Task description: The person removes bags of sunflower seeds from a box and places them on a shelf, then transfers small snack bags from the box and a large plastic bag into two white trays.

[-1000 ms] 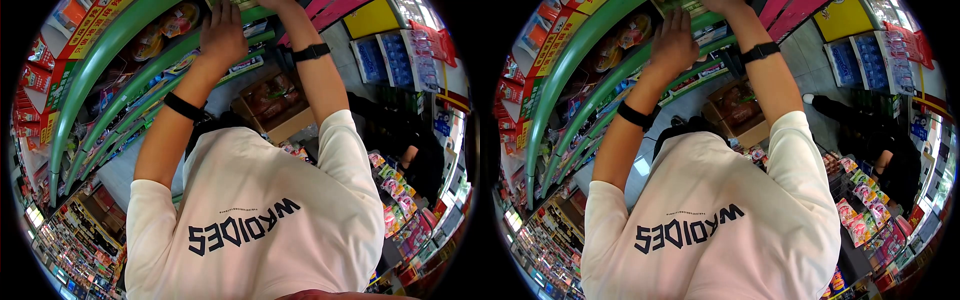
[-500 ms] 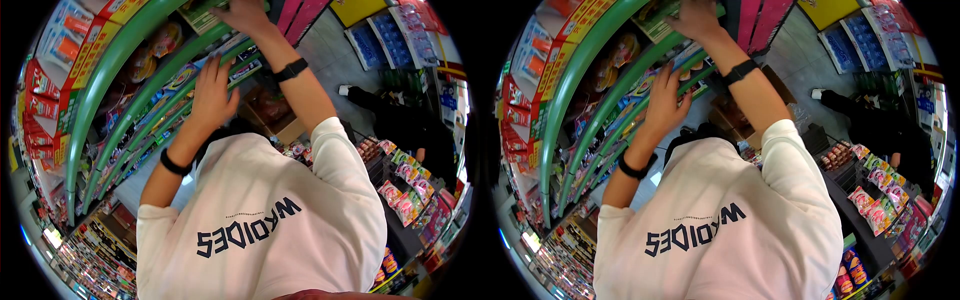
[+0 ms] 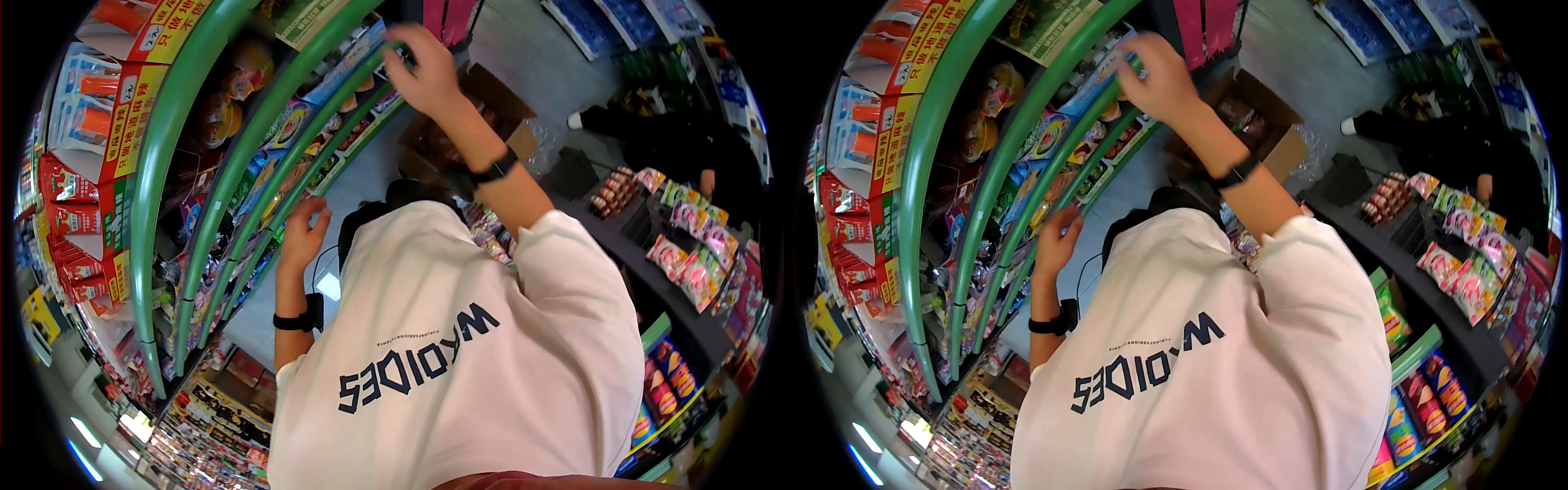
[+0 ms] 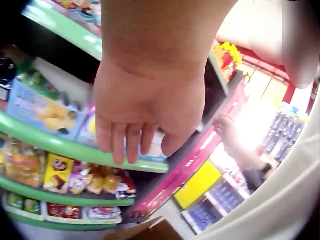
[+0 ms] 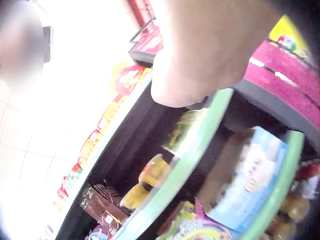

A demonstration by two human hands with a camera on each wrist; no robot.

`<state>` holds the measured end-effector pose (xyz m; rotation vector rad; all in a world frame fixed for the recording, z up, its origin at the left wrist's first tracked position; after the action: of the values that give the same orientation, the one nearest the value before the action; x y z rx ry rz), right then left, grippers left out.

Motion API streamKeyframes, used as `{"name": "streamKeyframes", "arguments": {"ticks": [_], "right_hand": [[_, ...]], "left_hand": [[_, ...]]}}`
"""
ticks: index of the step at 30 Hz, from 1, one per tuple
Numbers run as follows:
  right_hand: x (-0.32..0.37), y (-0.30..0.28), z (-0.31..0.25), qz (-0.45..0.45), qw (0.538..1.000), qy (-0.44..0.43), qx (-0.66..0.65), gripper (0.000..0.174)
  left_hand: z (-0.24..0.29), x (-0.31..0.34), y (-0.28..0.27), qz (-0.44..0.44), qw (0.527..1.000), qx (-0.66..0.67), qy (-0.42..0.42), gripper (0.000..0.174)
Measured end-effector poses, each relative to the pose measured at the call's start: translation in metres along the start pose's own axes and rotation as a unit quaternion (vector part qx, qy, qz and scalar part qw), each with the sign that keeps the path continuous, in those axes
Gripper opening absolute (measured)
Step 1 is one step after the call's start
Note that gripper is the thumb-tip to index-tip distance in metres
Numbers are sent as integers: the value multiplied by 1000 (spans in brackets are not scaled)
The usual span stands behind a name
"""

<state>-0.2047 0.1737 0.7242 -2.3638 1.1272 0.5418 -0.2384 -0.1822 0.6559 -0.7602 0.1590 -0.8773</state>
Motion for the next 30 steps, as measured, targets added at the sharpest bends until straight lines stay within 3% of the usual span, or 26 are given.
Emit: {"name": "streamKeyframes", "arguments": {"ticks": [2,3,4,5,6,7,8,9,10,11,12,14,15,16,17,18,19,21,22,24,26,28,29,30], "right_hand": [[74,-37,42,-41,989,144,-8,15],[122,-60,75,-11,960,279,10,16],[174,-87,109,55,935,349,-14,19],[233,-121,142,66,903,422,48,20],[292,-153,159,107,828,550,22,21],[382,-191,220,196,796,572,39,24],[393,-205,174,214,782,566,149,23],[421,-215,166,187,761,596,175,25],[436,-211,145,186,719,661,104,29],[459,-211,143,110,700,686,164,28],[489,-212,153,32,676,701,223,26],[530,-201,162,-8,811,497,308,28],[549,-182,173,-190,764,491,374,30],[567,-165,173,-363,683,465,430,32],[560,-158,142,-252,660,638,307,28],[550,-143,100,-130,597,775,163,24],[536,-135,88,-142,604,766,170,24],[518,-106,66,-271,626,712,168,19],[507,-99,62,-278,642,702,133,18],[476,-90,57,-209,699,683,39,21],[434,-76,37,-176,706,686,-2,22],[392,-59,19,-162,736,650,101,26],[376,-48,21,-202,750,608,166,31],[372,-44,59,-284,752,547,233,35]], "left_hand": [[-78,41,11,-37,987,89,-127,26],[-105,63,11,-23,989,50,-135,27],[-129,86,10,-9,990,11,-141,30],[-151,110,11,-10,988,1,-156,34],[-173,136,11,-11,985,-10,-172,38],[-205,166,16,-18,979,-6,-204,40],[-232,191,17,-23,972,-1,-234,42],[-242,209,17,-21,963,-6,-268,45],[-256,225,18,-23,964,-3,-264,45],[-275,244,23,-30,959,10,-282,46],[-288,257,26,-33,953,25,-299,46],[-297,265,24,-3,956,37,-292,46],[-306,268,20,9,959,22,-283,44],[-314,274,18,21,961,6,-277,42],[-321,275,16,44,961,16,-272,40],[-327,276,16,60,959,26,-276,40],[-325,274,13,85,967,37,-236,40],[-320,272,8,112,975,62,-184,39],[-311,271,8,114,975,77,-173,39],[-287,272,7,111,979,81,-148,38],[-279,279,21,119,981,90,-128,38],[-262,290,30,103,985,69,-122,34],[-262,298,34,120,980,75,-140,34],[-264,308,39,131,974,111,-150,33]]}}
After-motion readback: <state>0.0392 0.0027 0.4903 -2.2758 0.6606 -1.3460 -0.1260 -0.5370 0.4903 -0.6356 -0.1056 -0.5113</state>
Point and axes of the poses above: each hand's wrist, its own x-axis away from the middle knuckle, its own y-axis out of the palm, z = x × y, the point moved 7 cm from there along -x, towards the middle knuckle, and after that the axes turned 10 degrees about y, right-handed, at the moved point
